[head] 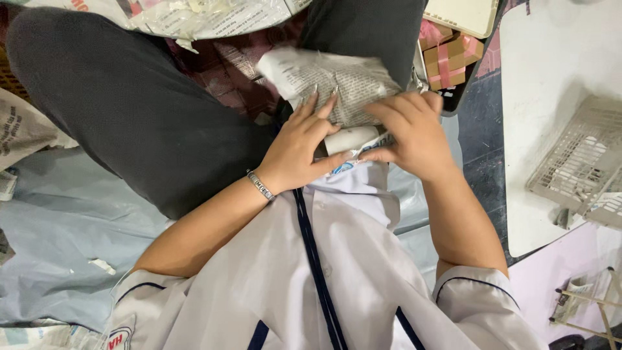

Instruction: The person sits cross-legged on the floor and wraps various small ceramic dishes, including bowls and cups, in sheets of newspaper. They fold the paper around each item to create a protective bundle and place the finished packages onto a nearby table.

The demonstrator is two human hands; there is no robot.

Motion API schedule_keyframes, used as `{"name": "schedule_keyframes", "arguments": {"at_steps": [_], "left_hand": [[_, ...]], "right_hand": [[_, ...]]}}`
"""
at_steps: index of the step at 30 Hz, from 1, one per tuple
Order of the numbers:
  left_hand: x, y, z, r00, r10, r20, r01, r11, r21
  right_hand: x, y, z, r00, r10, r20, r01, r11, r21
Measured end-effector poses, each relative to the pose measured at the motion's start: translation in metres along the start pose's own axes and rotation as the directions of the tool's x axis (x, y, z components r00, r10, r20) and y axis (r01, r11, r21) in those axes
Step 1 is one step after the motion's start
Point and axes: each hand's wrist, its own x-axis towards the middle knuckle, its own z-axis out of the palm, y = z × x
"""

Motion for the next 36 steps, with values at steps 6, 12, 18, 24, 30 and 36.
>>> {"name": "schedule_keyframes", "arguments": {"at_steps": [6,12,18,24,30,36], "left_hand": [[-0.001,-0.004,0.005,0.998,-0.053,0.018,0.053,0.998,-0.026],[0.0,-0.005,0.004,0.993,-0.109,0.049,0.115,0.986,-0.125],[0.001,-0.02,-0.004,0.976,-0.177,0.127,0.21,0.921,-0.328],[0.025,-0.037,-0.023,0.999,-0.019,0.044,0.014,0.995,0.1],[0.074,-0.02,-0.001,0.937,0.25,0.242,-0.319,0.897,0.307],[0.091,-0.031,0.007,0.88,0.395,0.263,-0.453,0.864,0.221]], "right_hand": [[-0.051,-0.022,0.011,0.722,-0.65,-0.237,0.374,0.655,-0.657],[-0.042,-0.019,0.02,0.891,-0.454,0.011,0.392,0.756,-0.525],[-0.006,-0.014,0.003,0.934,-0.355,0.03,0.344,0.875,-0.34],[-0.015,-0.019,0.002,0.938,-0.341,0.056,0.346,0.928,-0.137],[-0.051,-0.042,0.01,0.979,-0.164,0.121,0.166,0.986,-0.006],[-0.03,-0.039,0.003,0.979,-0.097,0.177,0.108,0.993,-0.055]]}}
